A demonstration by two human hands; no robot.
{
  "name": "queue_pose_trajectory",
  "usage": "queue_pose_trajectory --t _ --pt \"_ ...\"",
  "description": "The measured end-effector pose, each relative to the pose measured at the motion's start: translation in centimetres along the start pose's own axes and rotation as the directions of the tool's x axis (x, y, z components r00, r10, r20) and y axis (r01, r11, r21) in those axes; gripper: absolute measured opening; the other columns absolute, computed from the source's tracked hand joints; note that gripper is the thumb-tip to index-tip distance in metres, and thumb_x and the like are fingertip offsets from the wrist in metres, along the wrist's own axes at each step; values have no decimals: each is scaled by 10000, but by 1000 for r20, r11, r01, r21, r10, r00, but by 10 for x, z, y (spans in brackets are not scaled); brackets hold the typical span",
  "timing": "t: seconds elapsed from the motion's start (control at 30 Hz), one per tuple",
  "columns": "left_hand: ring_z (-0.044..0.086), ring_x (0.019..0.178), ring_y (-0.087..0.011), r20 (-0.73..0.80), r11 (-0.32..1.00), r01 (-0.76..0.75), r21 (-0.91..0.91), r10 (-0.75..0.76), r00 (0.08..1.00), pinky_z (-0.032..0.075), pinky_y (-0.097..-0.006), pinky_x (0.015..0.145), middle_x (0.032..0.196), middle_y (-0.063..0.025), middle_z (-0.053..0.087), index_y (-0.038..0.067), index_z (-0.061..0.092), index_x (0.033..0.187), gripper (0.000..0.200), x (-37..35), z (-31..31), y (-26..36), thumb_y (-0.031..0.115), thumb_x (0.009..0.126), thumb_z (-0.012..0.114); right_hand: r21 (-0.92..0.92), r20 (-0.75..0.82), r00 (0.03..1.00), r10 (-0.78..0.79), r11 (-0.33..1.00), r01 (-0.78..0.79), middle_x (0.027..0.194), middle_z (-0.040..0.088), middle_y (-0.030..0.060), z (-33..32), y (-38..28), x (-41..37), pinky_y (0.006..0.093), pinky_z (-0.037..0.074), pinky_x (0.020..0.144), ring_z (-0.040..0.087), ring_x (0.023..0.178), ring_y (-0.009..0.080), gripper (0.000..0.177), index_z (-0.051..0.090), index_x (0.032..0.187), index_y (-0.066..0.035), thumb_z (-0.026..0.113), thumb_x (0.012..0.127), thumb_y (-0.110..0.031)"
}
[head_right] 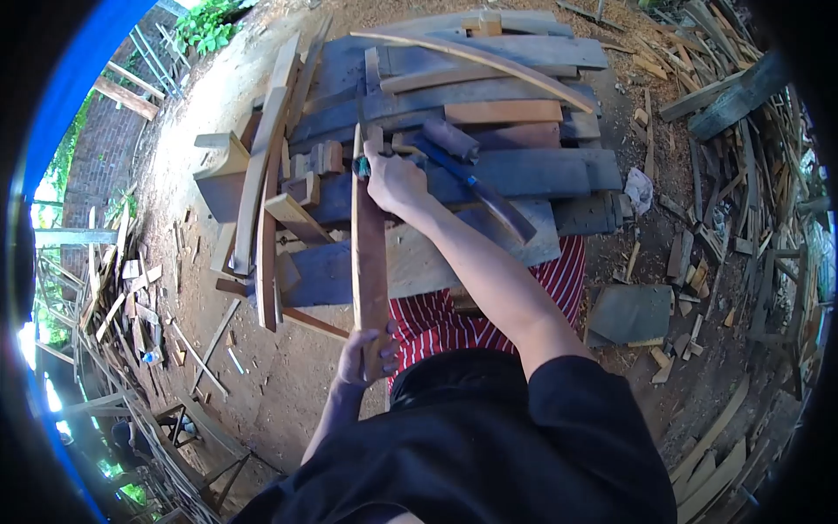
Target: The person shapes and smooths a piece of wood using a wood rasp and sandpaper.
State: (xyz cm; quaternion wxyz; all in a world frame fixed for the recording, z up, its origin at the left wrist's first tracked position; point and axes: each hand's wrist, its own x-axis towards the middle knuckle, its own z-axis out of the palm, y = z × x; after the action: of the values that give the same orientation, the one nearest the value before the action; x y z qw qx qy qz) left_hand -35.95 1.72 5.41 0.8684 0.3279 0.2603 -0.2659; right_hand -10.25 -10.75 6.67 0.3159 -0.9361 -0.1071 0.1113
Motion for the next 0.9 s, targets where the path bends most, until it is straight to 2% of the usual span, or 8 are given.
queue_pose_trajectory --t 0.07,0.2,0.27,0.37,0.43,0.47,0.63,0.9 --pt "467 683 -126 -16 990 92 -108 -94 995 440 -310 527 940 -38 476 33 413 1163 380 0 -14 -1 194 849 553 0 -49 999 12 1000 -12 952 652 264 1 3 7 500 516 787 647 915 403 573 373 1415 -208 466 855 -134" --pt "467 685 -120 -23 997 -42 71 44 999 423 -286 534 919 -34 471 28 428 1143 351 -6 6 10 206 863 542 -91 -68 997 23 995 -29 981 658 240 -1 20 36 475 521 791 650 922 389 567 398 1413 -252 453 859 -143" --pt "473 699 -137 53 999 -26 -33 28 998 443 -292 519 1045 -74 489 67 364 1220 407 -2 -13 12 127 855 534 -77 -69 998 6 997 -11 980 656 241 -7 35 39 496 513 795 645 905 408 555 401 1408 -268 454 865 -163" --pt "446 685 -103 181 978 63 -199 -27 983 399 -251 506 919 -39 421 9 391 1138 363 -6 -22 20 248 888 500 -22 -41 997 64 998 -65 1013 657 226 -17 43 22 476 522 788 657 917 369 537 408 1399 -260 481 873 -179" --pt "442 686 -113 322 897 175 -406 -39 946 362 -232 461 952 -58 402 -23 385 1125 387 -13 -29 27 270 899 498 -2 -143 990 17 1000 -17 949 665 226 -18 43 -3 488 527 761 666 859 371 546 386 1409 -266 494 879 -192" --pt "440 685 -118 372 851 229 -473 -43 927 353 -228 447 965 -65 394 -25 379 1134 406 -18 -34 28 291 910 498 2 -92 996 18 1000 -18 898 632 298 -20 40 -18 509 520 731 649 804 415 583 345 1433 -259 493 876 -168" --pt "449 693 -139 428 746 294 -598 -13 904 350 -231 432 991 -111 399 17 344 1238 468 -39 -7 47 353 943 481 -245 -35 920 -389 896 370 587 629 155 -4 27 -79 423 537 520 647 520 308 622 446 1386 -245 547 804 -50" --pt "438 689 -151 432 715 303 -630 -1 902 367 -249 451 998 -133 403 3 327 1263 544 -30 9 62 458 978 412 -325 -215 901 -377 898 298 628 644 143 14 45 -6 400 516 515 643 533 274 572 501 1343 -221 538 797 -55"
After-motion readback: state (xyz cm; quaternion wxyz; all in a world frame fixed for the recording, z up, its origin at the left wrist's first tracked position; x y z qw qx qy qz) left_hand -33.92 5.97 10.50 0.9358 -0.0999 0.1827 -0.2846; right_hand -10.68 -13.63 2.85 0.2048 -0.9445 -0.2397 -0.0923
